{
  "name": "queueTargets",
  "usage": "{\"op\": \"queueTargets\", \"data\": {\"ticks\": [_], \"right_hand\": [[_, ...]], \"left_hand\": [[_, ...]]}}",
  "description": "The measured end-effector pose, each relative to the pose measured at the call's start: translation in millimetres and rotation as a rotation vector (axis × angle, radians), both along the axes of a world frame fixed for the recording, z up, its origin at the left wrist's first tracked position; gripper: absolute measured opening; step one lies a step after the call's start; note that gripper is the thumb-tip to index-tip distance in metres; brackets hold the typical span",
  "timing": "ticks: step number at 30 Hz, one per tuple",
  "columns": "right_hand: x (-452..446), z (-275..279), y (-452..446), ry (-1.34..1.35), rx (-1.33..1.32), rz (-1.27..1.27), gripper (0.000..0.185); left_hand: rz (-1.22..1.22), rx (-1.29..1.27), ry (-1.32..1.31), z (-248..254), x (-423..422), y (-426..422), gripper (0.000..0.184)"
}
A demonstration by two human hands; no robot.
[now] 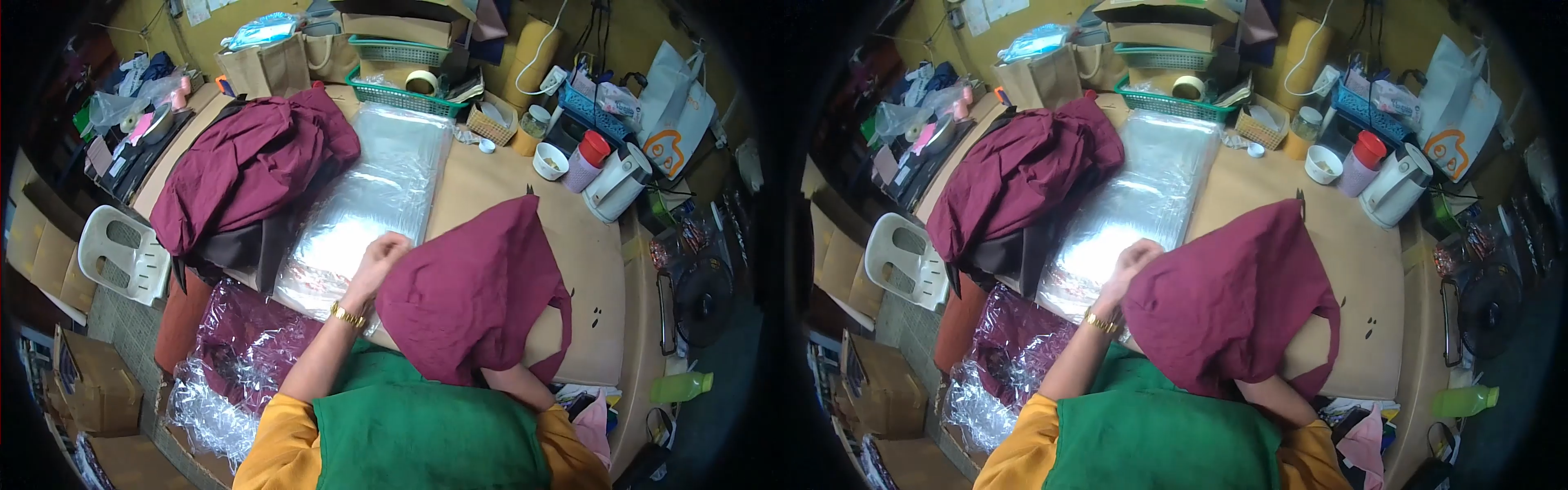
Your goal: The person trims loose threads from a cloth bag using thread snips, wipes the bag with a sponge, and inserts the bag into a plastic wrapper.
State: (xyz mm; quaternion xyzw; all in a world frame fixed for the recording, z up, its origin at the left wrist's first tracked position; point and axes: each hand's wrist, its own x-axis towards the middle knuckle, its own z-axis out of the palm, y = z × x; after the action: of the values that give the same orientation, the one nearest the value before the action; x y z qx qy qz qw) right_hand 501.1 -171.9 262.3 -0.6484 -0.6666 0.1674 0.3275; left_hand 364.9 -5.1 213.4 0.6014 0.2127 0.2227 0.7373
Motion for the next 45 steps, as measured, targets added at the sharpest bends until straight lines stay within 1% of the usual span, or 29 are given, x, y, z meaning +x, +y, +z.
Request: {"op": "queueTargets", "data": {"ticks": [2,4,6,9,11,12,14,16,18,19,20,21,22,23,24,25,26,27,28,29,30,32,34,36,37,38,42,43,45], "right_hand": [[4,-1,7,-0.008,-0.004,-0.002,0.044],[7,-1,12,-0.014,-0.005,-0.005,0.044],[3,-1,18,-0.024,-0.001,0.001,0.044],[-2,-1,18,-0.033,-0.009,0.014,0.044],[-6,0,14,-0.042,-0.013,0.024,0.044],[-5,2,12,-0.048,-0.018,0.031,0.044],[-5,8,8,-0.064,-0.043,0.038,0.044],[2,14,6,-0.098,-0.102,0.031,0.044],[20,10,4,-0.215,-0.107,0.042,0.044],[41,-14,7,-0.360,0.072,0.094,0.042],[49,-10,7,-0.362,0.078,0.078,0.042],[55,-6,5,-0.286,-0.038,0.037,0.040],[58,-2,2,-0.208,-0.160,0.000,0.039],[53,8,2,-0.133,-0.211,-0.043,0.033],[53,8,1,-0.135,-0.216,-0.056,0.033],[54,8,1,-0.131,-0.236,-0.028,0.031],[57,7,-1,-0.127,-0.258,0.002,0.031],[69,3,-1,-0.323,-0.333,-0.071,0.039],[77,26,-2,-0.305,-0.487,-0.137,0.043],[84,30,-3,-0.253,-0.343,-0.226,0.042],[88,32,-6,-0.198,-0.201,-0.311,0.042],[62,38,-5,-0.432,0.421,-0.545,0.044],[53,77,-3,-0.613,0.617,-0.484,0.046],[65,60,-10,-0.327,-0.339,-0.263,0.048],[71,42,-8,-0.387,-0.532,-0.171,0.053],[69,39,-13,-0.362,-0.379,-0.061,0.048],[32,15,-8,-0.273,0.164,-0.085,0.044],[21,6,-7,-0.408,0.137,-0.008,0.044],[-7,-9,-10,-0.428,0.180,-0.015,0.046]], "left_hand": [[0.461,-0.208,-0.266,15,-16,-14,0.012],[0.561,0.309,-0.336,44,-27,-39,0.014],[0.433,0.661,-0.314,68,-37,-56,0.024],[0.311,0.752,-0.242,71,-43,-62,0.020],[0.391,0.574,-0.255,68,-43,-60,0.012],[0.385,0.576,-0.255,67,-44,-56,0.012],[0.584,0.722,0.027,68,-44,-39,0.008],[0.774,0.718,0.056,66,-40,-6,0.011],[1.024,1.157,-0.206,84,-31,30,0.016],[1.073,1.167,-0.143,92,-32,25,0.017],[1.119,1.178,-0.081,114,-34,10,0.019],[0.855,1.019,-0.106,123,-33,-13,0.015],[0.442,0.925,-0.178,136,-29,-42,0.011],[0.131,1.017,-0.179,131,-21,-63,0.010],[-0.192,0.836,-0.089,128,-15,-88,0.018],[-0.379,0.726,-0.021,115,-5,-103,0.027],[-0.349,0.882,0.059,84,0,-104,0.036],[-0.217,0.981,0.268,58,1,-98,0.040],[-0.078,1.075,0.477,44,-3,-88,0.043],[0.024,1.077,0.487,53,-9,-77,0.045],[0.167,1.203,0.473,71,-14,-72,0.043],[0.511,1.512,0.433,116,-15,-81,0.042],[0.431,1.499,0.552,111,-21,-70,0.044],[0.185,1.355,0.739,88,-34,-48,0.051],[0.155,1.353,0.793,74,-34,-49,0.053],[0.130,1.352,0.845,69,-32,-52,0.055],[0.130,1.205,0.873,80,-21,-74,0.060],[0.086,1.166,0.798,77,-17,-71,0.052],[0.019,1.123,0.688,58,-8,-57,0.048]]}}
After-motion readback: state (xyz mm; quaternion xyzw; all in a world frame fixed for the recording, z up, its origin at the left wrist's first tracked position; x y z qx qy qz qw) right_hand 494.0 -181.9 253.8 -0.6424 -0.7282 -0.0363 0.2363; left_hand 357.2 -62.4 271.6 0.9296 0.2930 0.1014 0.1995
